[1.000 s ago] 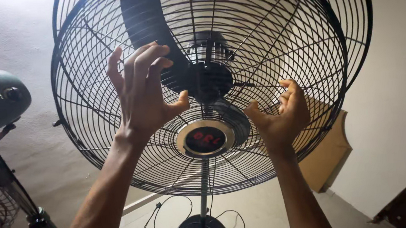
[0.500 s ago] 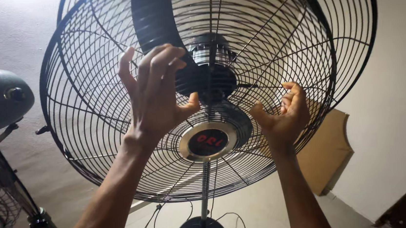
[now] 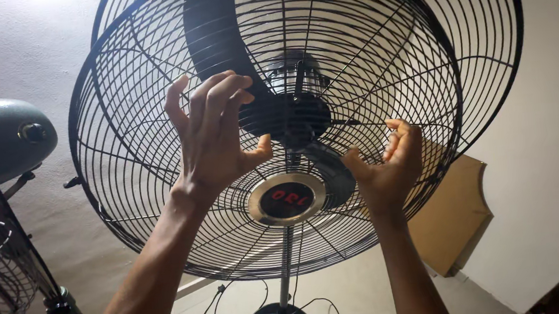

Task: The person removes the front wire cage of a standing fan by hand. They rotate and unclip the cage from the fan head, then lift it away and set it down on a nearby chair.

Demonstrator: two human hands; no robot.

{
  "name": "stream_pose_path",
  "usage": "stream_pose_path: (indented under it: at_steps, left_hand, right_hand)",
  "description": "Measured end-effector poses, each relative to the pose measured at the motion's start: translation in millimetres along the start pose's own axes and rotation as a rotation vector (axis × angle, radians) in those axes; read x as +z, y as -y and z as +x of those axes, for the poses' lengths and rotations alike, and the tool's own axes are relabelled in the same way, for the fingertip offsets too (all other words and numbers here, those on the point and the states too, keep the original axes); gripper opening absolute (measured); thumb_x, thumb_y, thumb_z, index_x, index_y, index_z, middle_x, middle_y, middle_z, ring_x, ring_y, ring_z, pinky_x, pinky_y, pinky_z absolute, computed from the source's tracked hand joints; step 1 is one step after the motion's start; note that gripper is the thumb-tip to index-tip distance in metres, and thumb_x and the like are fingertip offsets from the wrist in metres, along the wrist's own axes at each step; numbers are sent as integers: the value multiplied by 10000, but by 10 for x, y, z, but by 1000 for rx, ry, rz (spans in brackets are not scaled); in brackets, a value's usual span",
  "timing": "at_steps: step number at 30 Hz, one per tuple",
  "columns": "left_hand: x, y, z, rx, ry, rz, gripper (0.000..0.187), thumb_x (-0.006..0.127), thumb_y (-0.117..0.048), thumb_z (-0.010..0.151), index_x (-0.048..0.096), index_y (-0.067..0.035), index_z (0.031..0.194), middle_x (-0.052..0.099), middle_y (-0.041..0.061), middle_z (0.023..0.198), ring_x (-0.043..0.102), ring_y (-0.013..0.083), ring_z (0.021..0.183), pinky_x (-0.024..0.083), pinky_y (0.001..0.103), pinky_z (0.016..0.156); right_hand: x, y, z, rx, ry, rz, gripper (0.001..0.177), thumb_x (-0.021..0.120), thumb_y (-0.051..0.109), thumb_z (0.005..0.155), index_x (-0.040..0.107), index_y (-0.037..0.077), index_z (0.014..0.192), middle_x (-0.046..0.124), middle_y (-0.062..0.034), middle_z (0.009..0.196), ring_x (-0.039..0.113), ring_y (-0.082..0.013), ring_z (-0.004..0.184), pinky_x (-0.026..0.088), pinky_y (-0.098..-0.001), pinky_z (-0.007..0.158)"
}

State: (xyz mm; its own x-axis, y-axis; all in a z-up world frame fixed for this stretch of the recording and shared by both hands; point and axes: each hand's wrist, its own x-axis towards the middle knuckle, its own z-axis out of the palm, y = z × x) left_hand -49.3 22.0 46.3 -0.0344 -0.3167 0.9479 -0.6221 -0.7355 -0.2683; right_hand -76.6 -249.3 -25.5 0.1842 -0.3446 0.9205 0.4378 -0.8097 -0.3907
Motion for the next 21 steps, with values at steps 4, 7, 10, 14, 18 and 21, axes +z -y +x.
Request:
stream_pose_path:
  at_steps: [4, 7, 10, 14, 18, 21]
  left_hand:
    - [25, 23, 10, 19, -2, -8, 624, 938, -380, 699, 629, -84, 1152, 471, 12, 1370, 446, 201, 1354, 181, 524, 1264]
    - [35, 84, 26, 44, -11, 26, 599, 932, -382, 717, 617, -95, 1138, 469, 17, 1375, 451, 206, 1355, 184, 511, 1259]
    - [50, 121, 37, 20, 12, 21, 628, 935, -403, 715, 623, -89, 1160, 467, 17, 1399, 441, 205, 1368, 179, 503, 1266]
    - [31, 167, 50, 29, 15, 19, 618, 929, -422, 687, 634, -93, 1119, 464, 15, 1377, 429, 203, 1356, 173, 512, 1261]
    - [51, 173, 68, 43, 11, 34, 600, 928, -408, 682, 645, -91, 1105, 453, 18, 1371, 425, 188, 1354, 176, 512, 1262]
    - [55, 191, 82, 49, 15, 32, 595, 930, -414, 668, 654, -92, 1085, 450, 17, 1363, 426, 187, 1345, 181, 511, 1257]
  right_hand:
    - [11, -39, 71, -215, -57, -155, 573, 834, 273, 769, 550, 55, 1216, 380, -155, 1221, 414, -283, 1175, 445, -459, 955]
    - [11, -46, 85, -270, -46, -187, 544, 819, 321, 802, 537, 81, 1201, 362, -194, 1399, 381, -379, 1354, 420, -538, 1089]
    - [13, 2, 76, -217, -1, -186, 587, 806, 328, 796, 530, 92, 1257, 349, -208, 1536, 363, -407, 1401, 379, -568, 1148]
    - [7, 97, 160, -250, 12, -184, 957, 838, 379, 813, 358, 47, 1571, 235, -237, 1659, 261, -441, 1539, 270, -627, 1255]
    - [-33, 165, 293, -231, 146, -217, 1137, 862, 321, 733, 233, 102, 1654, 145, -242, 1720, 183, -443, 1596, 244, -634, 1274]
    - [-10, 255, 408, -215, 221, -274, 1211, 911, 363, 688, 212, 124, 1647, 108, -233, 1705, 155, -464, 1568, 248, -663, 1224]
